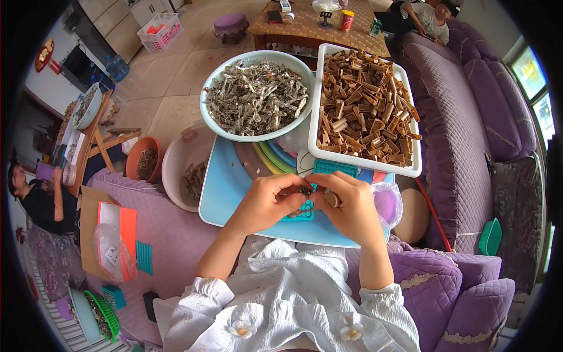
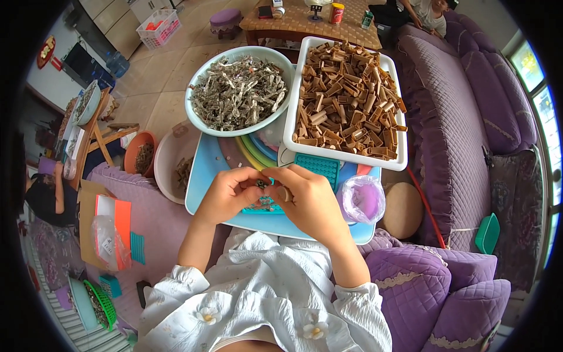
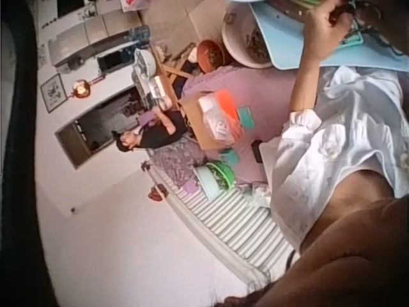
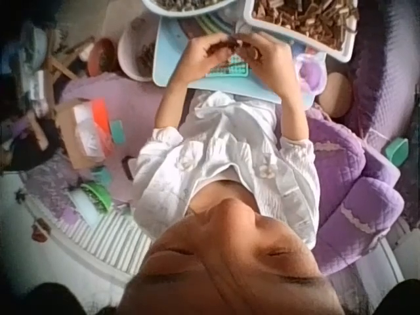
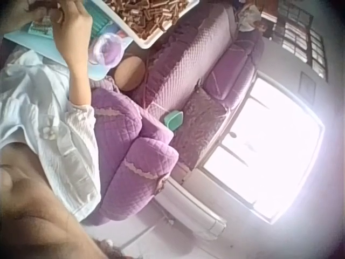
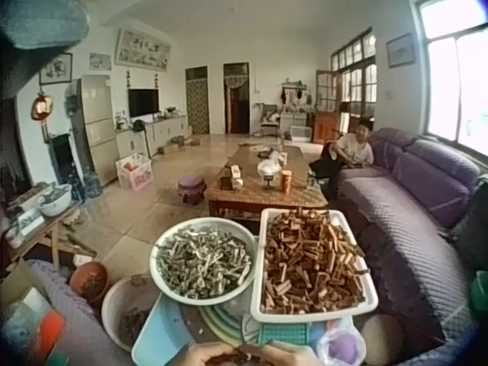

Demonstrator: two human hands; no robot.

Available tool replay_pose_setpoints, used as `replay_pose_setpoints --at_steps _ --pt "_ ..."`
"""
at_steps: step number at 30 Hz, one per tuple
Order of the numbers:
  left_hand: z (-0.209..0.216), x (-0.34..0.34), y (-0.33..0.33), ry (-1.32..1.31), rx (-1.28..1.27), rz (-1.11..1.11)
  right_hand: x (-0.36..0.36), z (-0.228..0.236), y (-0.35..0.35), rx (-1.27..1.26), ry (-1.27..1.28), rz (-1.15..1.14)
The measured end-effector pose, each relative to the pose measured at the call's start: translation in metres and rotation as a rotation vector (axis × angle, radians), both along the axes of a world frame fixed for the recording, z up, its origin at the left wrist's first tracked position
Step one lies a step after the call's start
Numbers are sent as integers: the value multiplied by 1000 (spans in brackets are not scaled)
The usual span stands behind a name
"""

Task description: The person assembles small plastic and metal components into a grid tray by hand.

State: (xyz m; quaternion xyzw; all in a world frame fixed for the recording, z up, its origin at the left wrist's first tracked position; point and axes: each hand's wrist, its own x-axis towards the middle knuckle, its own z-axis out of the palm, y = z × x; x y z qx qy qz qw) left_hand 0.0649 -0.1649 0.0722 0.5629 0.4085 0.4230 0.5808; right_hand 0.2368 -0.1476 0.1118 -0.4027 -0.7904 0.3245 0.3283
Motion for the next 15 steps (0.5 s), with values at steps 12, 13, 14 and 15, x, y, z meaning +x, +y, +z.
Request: replay_pose_setpoints --at_steps 12,13,14,15 --pt "-17 7 -14 -236 -76 115 2 -36 -3 -384 129 28" --pt "-16 5 -14 -295 -88 104 3 -41 -2 -508 199 51" --pt "-17 4 -14 -294 -86 103 3 -42 -2 -507 201 51" --pt "-19 3 -14 -273 -79 105 2 -40 -3 -573 305 90"
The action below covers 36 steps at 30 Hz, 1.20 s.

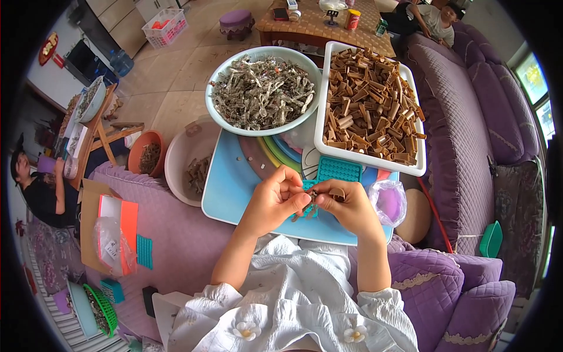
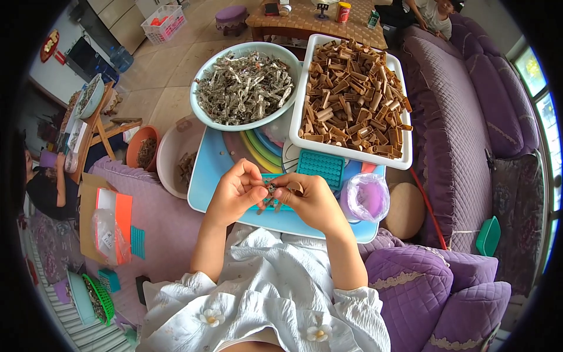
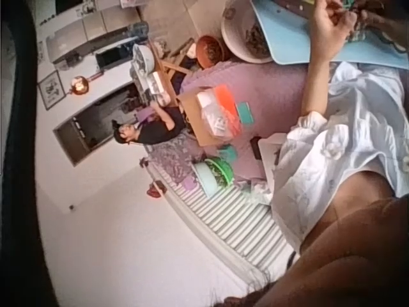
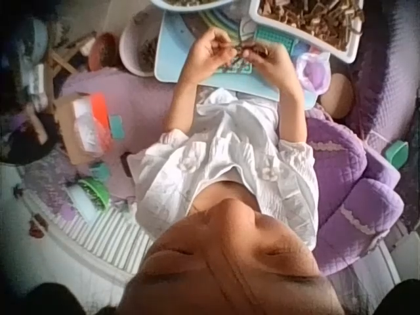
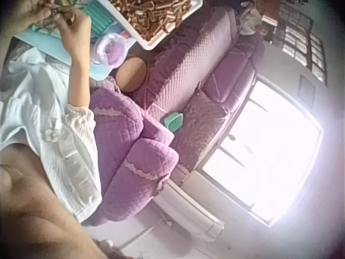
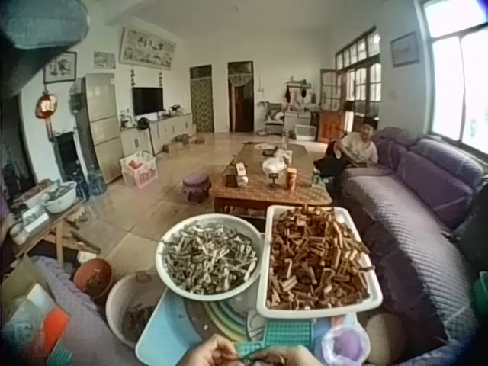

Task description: The person assembles small plastic and metal components into a grid tray by hand.

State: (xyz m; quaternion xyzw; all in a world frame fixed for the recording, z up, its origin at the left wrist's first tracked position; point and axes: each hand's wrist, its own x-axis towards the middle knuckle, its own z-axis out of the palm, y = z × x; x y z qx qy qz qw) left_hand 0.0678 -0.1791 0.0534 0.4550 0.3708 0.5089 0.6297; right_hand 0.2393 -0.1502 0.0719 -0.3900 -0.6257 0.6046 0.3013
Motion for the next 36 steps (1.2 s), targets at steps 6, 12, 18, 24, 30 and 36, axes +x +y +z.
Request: replay_pose_setpoints --at_steps 6,12,18,24,30,36 --pt "5 0 -3 47 15 59 -2 -27 -3 -245 415 32" --pt "5 -2 -7 137 22 48 -11 -30 -10 -482 687 -58" --pt "1 -7 -12 171 28 56 -7 -31 -8 -447 699 -202" --pt "-5 -4 -11 137 88 89 -7 -29 -12 -452 671 -181" --pt "-7 1 -15 146 160 112 -11 -21 -22 -392 571 -135" --pt "-10 7 -25 48 136 194 -13 -14 -30 -287 484 -111"
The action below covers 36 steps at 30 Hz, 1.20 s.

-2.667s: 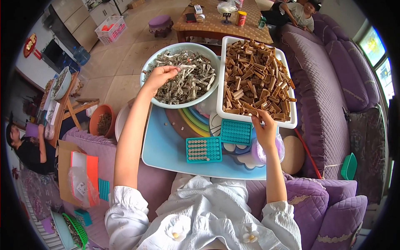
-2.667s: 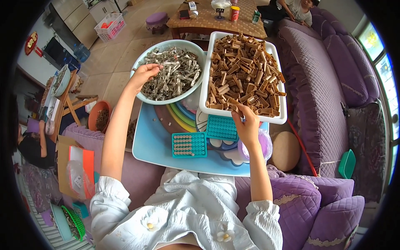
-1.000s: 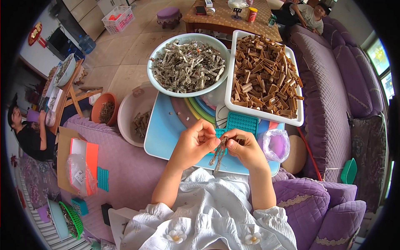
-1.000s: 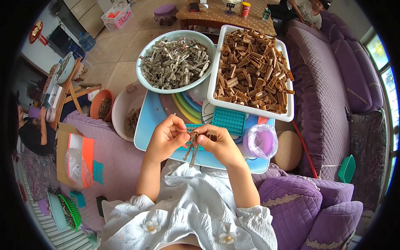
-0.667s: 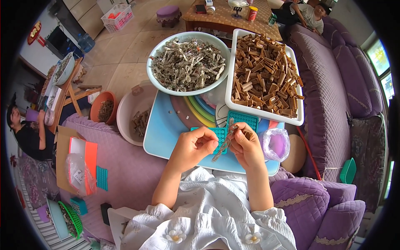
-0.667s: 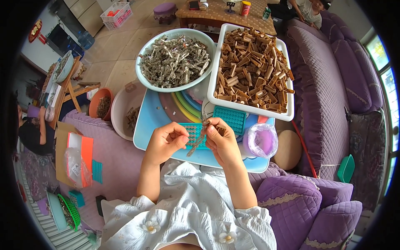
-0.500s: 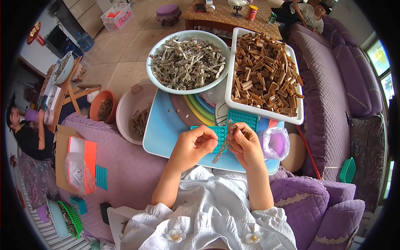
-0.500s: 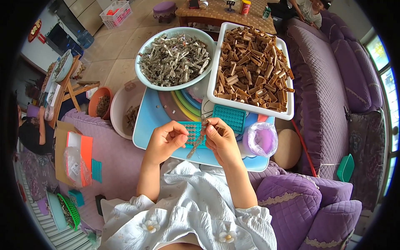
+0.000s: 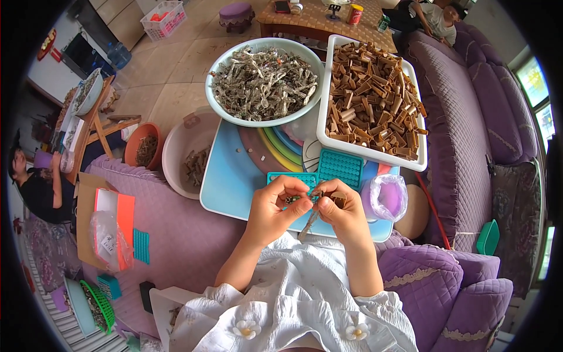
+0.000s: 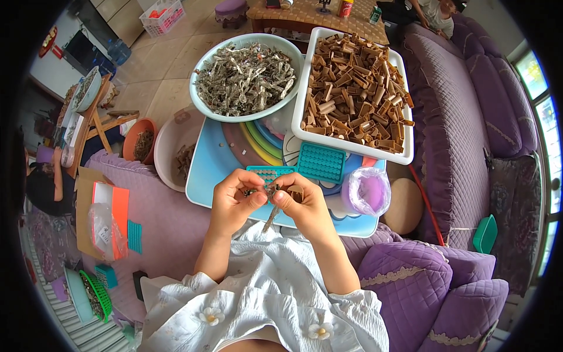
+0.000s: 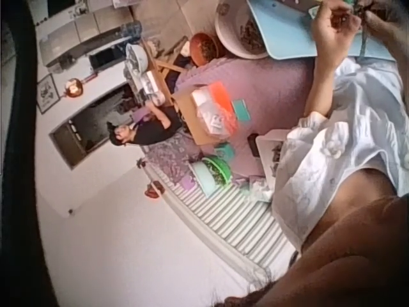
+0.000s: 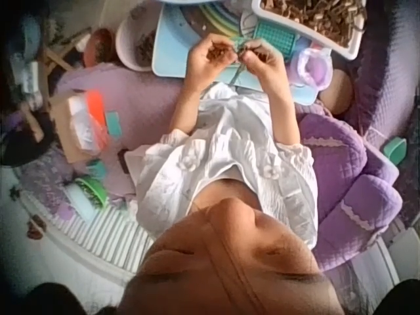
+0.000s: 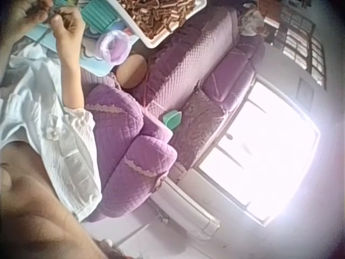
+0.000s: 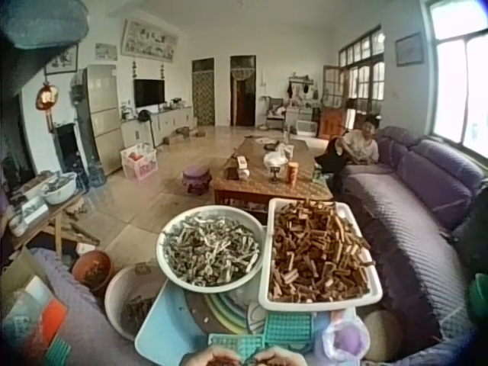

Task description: The person assembles small plastic and metal components into a grid tray by hand.

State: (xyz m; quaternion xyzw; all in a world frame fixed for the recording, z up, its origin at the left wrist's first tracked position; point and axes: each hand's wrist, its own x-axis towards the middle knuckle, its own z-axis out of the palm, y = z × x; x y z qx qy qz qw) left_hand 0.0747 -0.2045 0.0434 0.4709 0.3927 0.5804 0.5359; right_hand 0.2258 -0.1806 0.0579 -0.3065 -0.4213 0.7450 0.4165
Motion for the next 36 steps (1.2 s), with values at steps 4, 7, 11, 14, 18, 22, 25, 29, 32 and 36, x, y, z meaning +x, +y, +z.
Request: replay_pose_setpoints --at_steps 4,7,11,14,18,22,25,29,32,36 --pt "4 2 -4 -42 38 47 0 2 -3 48 -51 -41" --pt "3 0 -6 -7 42 54 -2 1 -5 58 -78 -65" --pt "6 1 -8 -34 54 53 0 2 -7 53 -104 -30" --pt "7 3 -9 -36 82 81 1 0 -8 65 -123 -11" --pt "6 2 -10 12 100 132 -2 0 -10 103 -166 -47" --pt "6 4 -9 68 119 179 -2 6 -11 100 -176 -64" --pt "3 3 -9 62 81 194 -2 2 -12 63 -78 -89" --pt "-2 0 -7 96 61 217 2 -9 -9 63 -46 -150" --pt "-8 -5 -2 98 46 250 6 -11 -6 24 144 -214" --pt "-39 -26 15 286 11 526 10 -11 -3 49 170 -248"
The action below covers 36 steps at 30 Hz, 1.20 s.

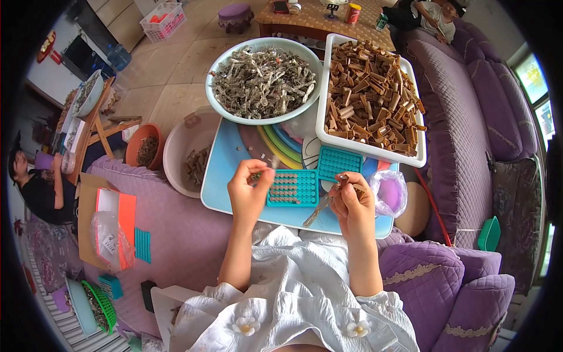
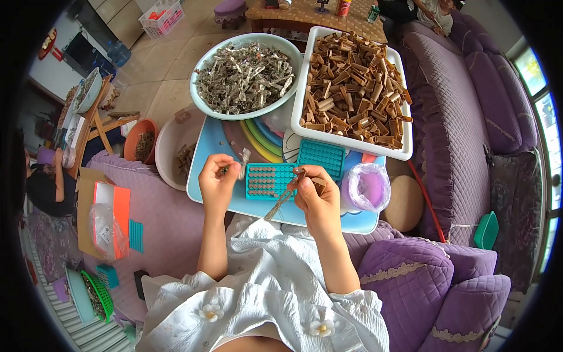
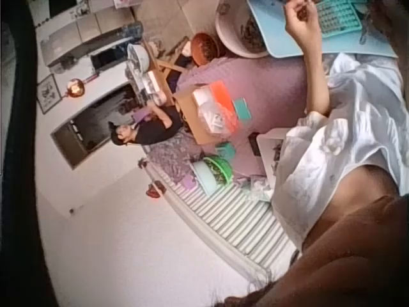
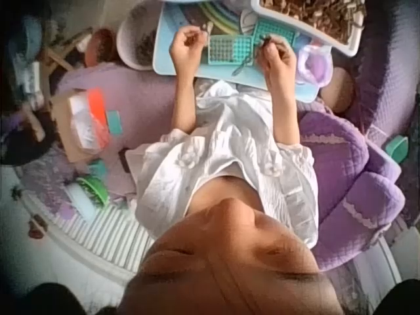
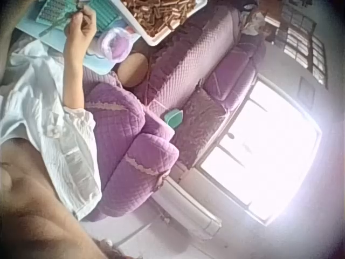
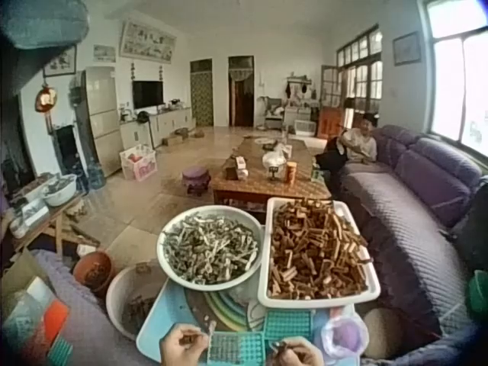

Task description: The person assembles small plastic and metal components into a grid tray by hand.

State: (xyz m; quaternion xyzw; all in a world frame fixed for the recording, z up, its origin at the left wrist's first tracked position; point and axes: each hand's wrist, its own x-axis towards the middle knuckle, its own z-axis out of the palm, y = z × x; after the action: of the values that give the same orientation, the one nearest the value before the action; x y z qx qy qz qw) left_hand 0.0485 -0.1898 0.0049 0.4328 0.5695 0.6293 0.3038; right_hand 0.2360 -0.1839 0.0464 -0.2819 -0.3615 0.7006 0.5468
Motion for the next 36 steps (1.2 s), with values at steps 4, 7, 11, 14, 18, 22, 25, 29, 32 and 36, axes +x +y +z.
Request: replay_pose_setpoints --at_steps 4,7,11,14,18,22,25,29,32,36 --pt "-57 -21 13 184 -89 156 2 -1 1 -30 35 0" --pt "-92 -29 14 313 -217 172 0 -1 1 -65 63 9" --pt "-117 -36 13 447 -343 138 -3 -1 0 -9 15 -4" --pt "-96 -28 11 898 -199 276 -3 -5 -1 37 -76 -66" --pt "-50 -11 2 508 -97 215 -8 -8 -9 328 -487 -260" --pt "12 23 -35 -133 28 -300 -16 -2 -4 1211 -883 -431" --pt "36 26 -51 -129 68 -368 -19 -2 -5 1377 -903 -360" --pt "35 27 -60 -154 64 -312 -21 0 -10 1353 -887 -347" --pt "28 29 -64 -165 88 -249 -24 -2 -16 922 -821 -287" --pt "23 30 -65 -173 134 -192 -29 2 -17 889 -816 -264"
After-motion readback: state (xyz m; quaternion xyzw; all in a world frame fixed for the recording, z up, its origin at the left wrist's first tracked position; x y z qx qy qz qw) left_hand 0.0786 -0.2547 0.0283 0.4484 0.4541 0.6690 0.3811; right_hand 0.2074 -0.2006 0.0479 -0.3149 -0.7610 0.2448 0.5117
